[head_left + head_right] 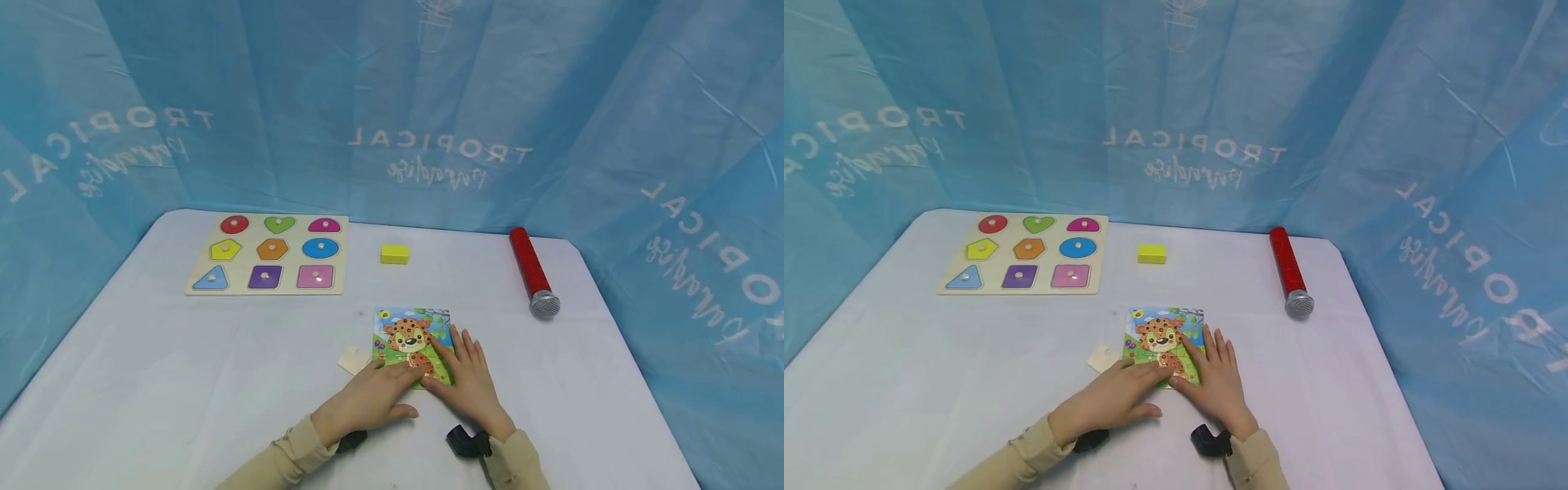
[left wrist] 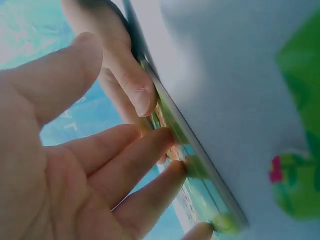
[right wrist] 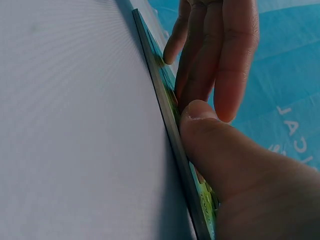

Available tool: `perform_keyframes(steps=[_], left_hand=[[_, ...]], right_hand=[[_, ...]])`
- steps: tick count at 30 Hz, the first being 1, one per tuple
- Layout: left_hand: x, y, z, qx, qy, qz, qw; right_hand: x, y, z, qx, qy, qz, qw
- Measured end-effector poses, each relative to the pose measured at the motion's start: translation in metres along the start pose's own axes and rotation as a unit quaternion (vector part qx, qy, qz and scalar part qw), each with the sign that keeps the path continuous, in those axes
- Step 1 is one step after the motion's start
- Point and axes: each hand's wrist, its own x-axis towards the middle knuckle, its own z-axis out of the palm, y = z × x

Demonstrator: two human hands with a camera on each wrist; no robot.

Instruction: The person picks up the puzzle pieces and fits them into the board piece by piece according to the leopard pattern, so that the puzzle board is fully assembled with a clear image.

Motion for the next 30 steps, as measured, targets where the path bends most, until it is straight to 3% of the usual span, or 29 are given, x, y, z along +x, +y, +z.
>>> perform_keyframes(steps=[4, 7, 10, 14, 17, 21, 30], left_hand=[[0.003, -0.009, -0.001, -0.026, 0.0, 0.003, 0.9997], [0.002, -0.026, -0.007, -0.1, -0.01, 0.01, 0.9949], [-0.008, -0.046, -0.018, -0.144, 0.004, -0.004, 0.9895], [-0.029, -0.062, -0.03, -0.139, 0.045, -0.04, 0.9885], [-0.044, -0.064, -0.031, -0.146, 0.03, -0.036, 0.9882], [-0.057, -0.06, -0.024, -0.162, -0.006, 0.002, 0.9867], [-0.059, -0.053, -0.017, -0.159, -0.013, 0.018, 0.987]], right_hand=[[0.001, 0.0, -0.001, -0.002, 0.001, 0.0, 1.0], [0.002, -0.001, 0.0, 0.0, -0.002, -0.001, 1.0], [0.002, -0.001, 0.001, -0.001, -0.009, 0.001, 1.0], [0.001, 0.0, 0.001, -0.009, -0.011, 0.008, 0.9999], [0.0, 0.0, -0.001, -0.011, -0.002, 0.006, 0.9999], [0.001, 0.001, -0.001, -0.012, -0.003, 0.003, 0.9999], [0.001, 0.002, 0.002, -0.007, -0.008, 0.009, 0.9999]])
